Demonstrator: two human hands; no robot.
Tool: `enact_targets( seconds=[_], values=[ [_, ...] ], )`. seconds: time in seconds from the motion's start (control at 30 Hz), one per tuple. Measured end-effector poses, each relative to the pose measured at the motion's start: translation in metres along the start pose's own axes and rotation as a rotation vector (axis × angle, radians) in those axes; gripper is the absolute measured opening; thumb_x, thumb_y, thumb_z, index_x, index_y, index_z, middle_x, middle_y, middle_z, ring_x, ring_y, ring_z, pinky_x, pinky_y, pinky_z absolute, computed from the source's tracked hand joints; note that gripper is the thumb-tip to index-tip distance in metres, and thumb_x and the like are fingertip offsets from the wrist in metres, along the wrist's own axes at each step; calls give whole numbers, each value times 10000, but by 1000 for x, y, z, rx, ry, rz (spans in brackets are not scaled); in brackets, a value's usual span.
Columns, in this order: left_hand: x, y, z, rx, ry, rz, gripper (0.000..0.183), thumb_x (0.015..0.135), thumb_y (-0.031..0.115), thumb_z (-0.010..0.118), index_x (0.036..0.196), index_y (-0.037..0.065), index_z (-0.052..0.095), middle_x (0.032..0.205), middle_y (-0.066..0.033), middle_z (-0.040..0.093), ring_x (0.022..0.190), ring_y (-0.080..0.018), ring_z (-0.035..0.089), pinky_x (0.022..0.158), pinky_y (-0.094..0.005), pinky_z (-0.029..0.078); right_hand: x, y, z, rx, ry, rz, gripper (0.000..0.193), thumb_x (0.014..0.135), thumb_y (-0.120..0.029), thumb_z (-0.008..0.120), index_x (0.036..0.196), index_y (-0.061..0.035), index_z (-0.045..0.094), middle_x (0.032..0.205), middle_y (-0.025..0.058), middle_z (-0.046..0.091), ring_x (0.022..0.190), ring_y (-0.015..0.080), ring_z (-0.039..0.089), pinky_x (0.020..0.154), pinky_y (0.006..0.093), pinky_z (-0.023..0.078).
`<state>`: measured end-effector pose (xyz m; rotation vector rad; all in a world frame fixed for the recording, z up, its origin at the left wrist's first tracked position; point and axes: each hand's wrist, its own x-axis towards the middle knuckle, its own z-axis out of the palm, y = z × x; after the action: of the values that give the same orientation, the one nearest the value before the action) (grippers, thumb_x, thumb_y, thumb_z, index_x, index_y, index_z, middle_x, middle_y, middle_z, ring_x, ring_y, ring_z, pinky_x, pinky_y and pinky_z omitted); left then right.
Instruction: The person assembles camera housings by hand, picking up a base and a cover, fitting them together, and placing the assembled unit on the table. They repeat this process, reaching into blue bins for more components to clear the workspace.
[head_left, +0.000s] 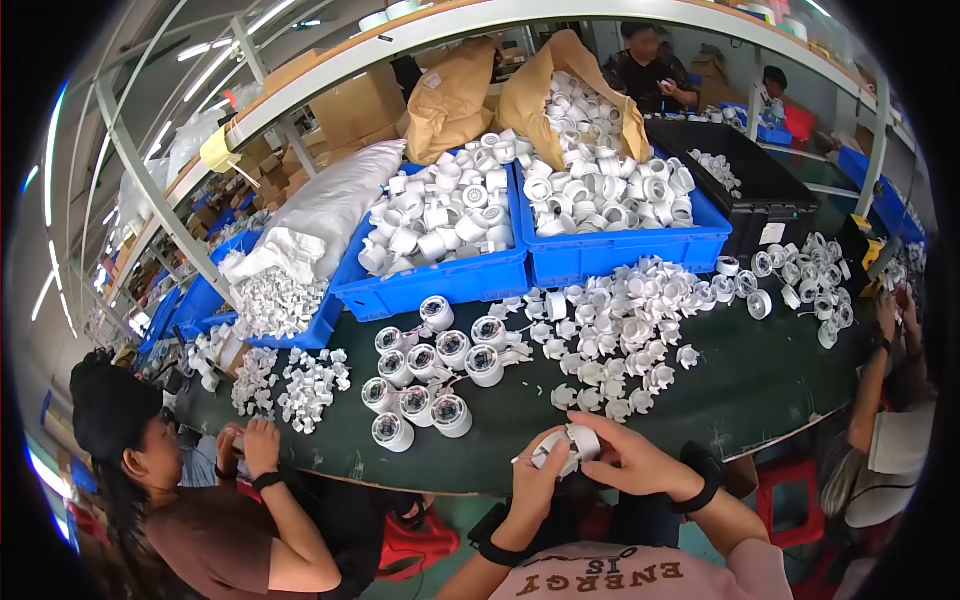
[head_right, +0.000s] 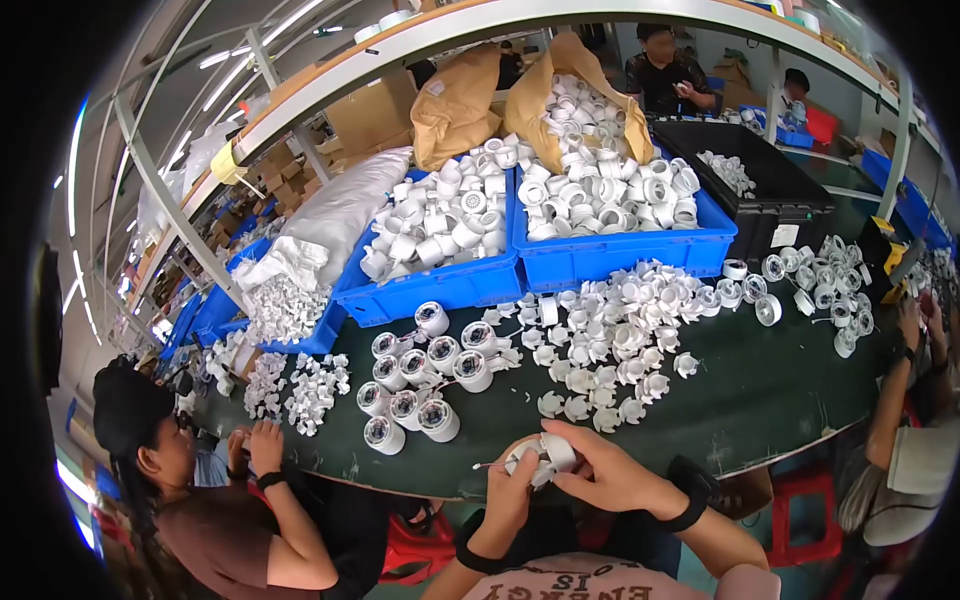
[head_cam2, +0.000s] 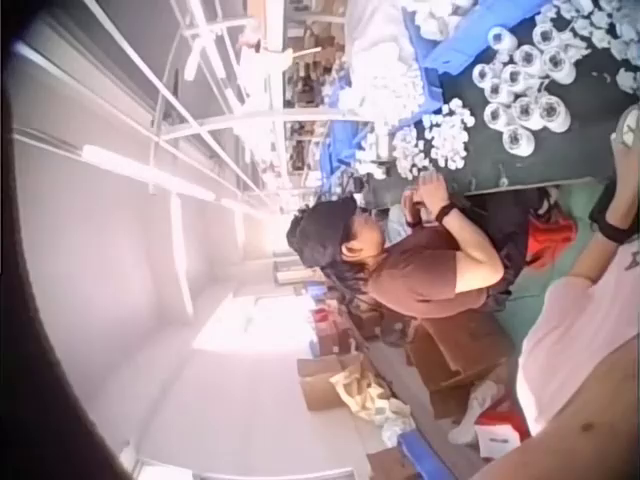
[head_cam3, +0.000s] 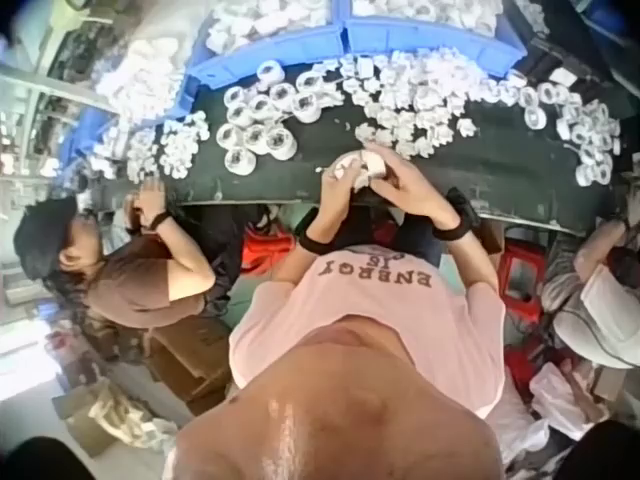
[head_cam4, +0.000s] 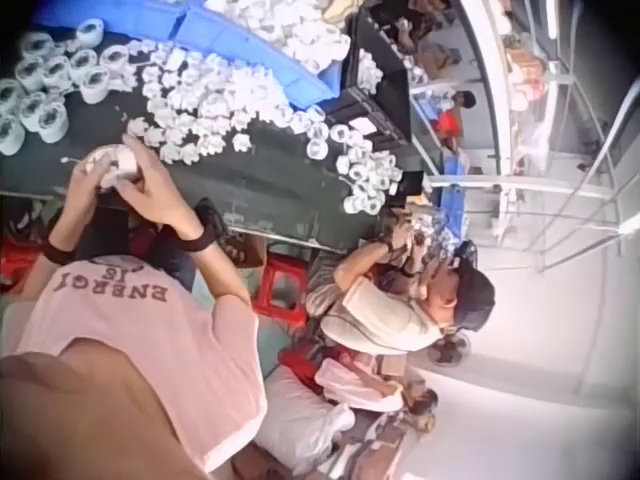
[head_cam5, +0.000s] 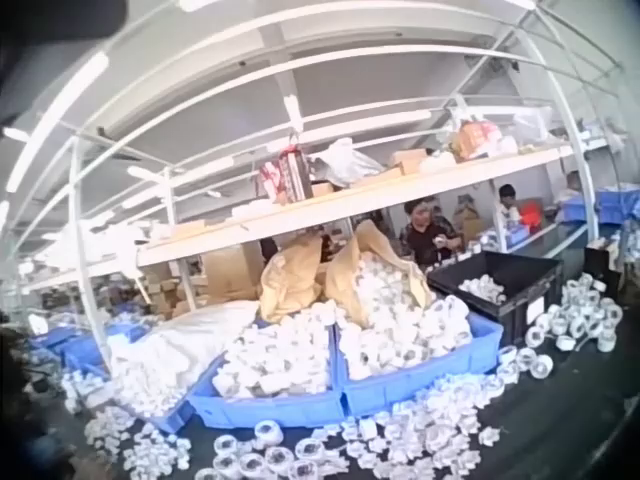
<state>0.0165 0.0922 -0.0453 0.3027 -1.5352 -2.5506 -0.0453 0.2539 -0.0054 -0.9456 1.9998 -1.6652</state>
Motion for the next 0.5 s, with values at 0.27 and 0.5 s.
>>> enact_targets(
  seconds=[0.27,0.5],
  values=[
    [3,0,8,219,-106,64,425,995,411,348,1108,21,476,944,-59,557,804,-109,532,721,-249,442,-33,-9,-6,35,117,-42,546,839,-71,679,1344,-68,471,1091,84,586,864,119,590,706,252,502],
    [-1,39,37,512,-209,171,327,976,270,417,1069,-17,543,893,-71,586,789,-117,528,696,-253,424,-31,-9,-5,-113,197,-110,579,815,-133,697,1313,1,432,1063,128,572,811,176,578,732,297,486]
  ],
)
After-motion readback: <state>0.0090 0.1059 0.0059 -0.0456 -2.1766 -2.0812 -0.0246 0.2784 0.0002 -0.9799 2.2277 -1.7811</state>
